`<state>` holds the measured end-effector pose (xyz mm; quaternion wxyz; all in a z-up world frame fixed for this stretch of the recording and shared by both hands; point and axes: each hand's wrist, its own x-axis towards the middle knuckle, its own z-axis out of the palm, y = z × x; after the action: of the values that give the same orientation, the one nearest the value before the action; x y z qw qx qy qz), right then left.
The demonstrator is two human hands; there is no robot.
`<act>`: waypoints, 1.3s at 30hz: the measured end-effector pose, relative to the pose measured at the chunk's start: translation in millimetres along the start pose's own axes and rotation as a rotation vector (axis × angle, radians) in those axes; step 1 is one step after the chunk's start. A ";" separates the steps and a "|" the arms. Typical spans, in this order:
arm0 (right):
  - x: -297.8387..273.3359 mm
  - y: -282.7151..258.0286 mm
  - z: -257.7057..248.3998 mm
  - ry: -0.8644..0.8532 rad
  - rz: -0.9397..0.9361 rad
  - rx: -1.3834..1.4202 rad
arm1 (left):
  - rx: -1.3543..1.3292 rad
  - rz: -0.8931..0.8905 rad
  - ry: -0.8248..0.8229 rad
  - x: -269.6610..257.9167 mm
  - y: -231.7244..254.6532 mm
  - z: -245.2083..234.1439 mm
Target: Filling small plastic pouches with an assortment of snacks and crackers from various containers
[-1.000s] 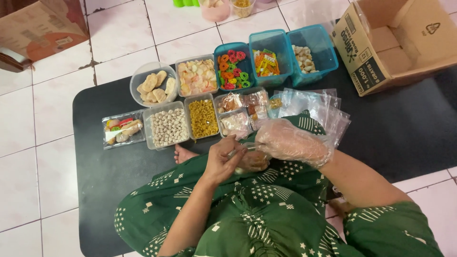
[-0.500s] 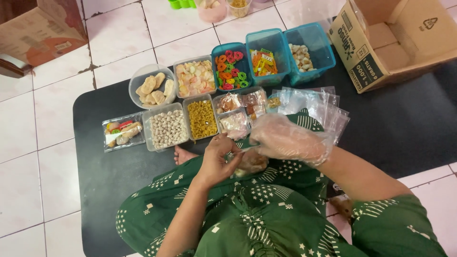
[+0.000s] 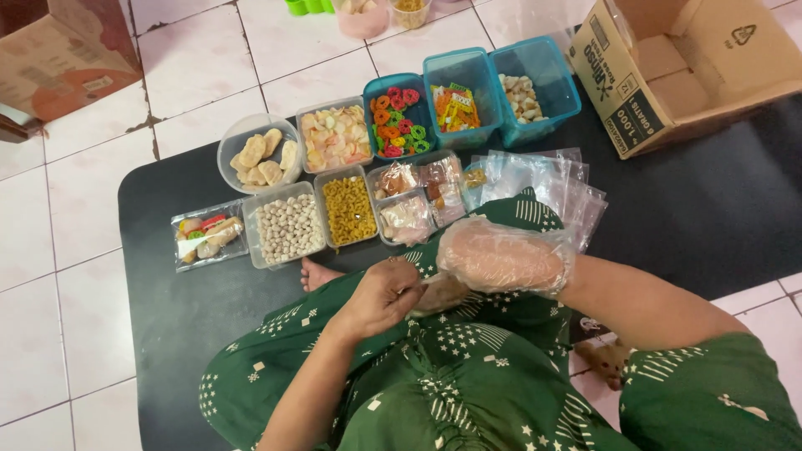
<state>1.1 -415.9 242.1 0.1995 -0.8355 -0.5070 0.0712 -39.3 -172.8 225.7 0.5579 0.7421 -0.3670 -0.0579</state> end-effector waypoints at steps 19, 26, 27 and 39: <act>-20.7 -7.2 -12.9 0.133 0.124 0.128 | 0.394 -0.022 0.057 9.9 4.2 -7.0; -22.2 -14.5 -20.4 0.187 0.130 0.085 | 0.532 0.091 0.002 18.9 2.5 -7.1; -24.0 -11.6 -15.3 0.154 0.133 0.079 | 0.481 0.080 0.001 17.3 4.0 -6.2; -25.5 6.5 -19.2 -0.123 0.525 0.225 | 0.074 -0.091 0.056 7.6 -2.1 -23.6</act>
<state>0.5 -445.9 254.9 0.2346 -0.9049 -0.2734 0.2267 -21.1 -158.6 235.0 0.5369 0.7795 -0.3189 -0.0488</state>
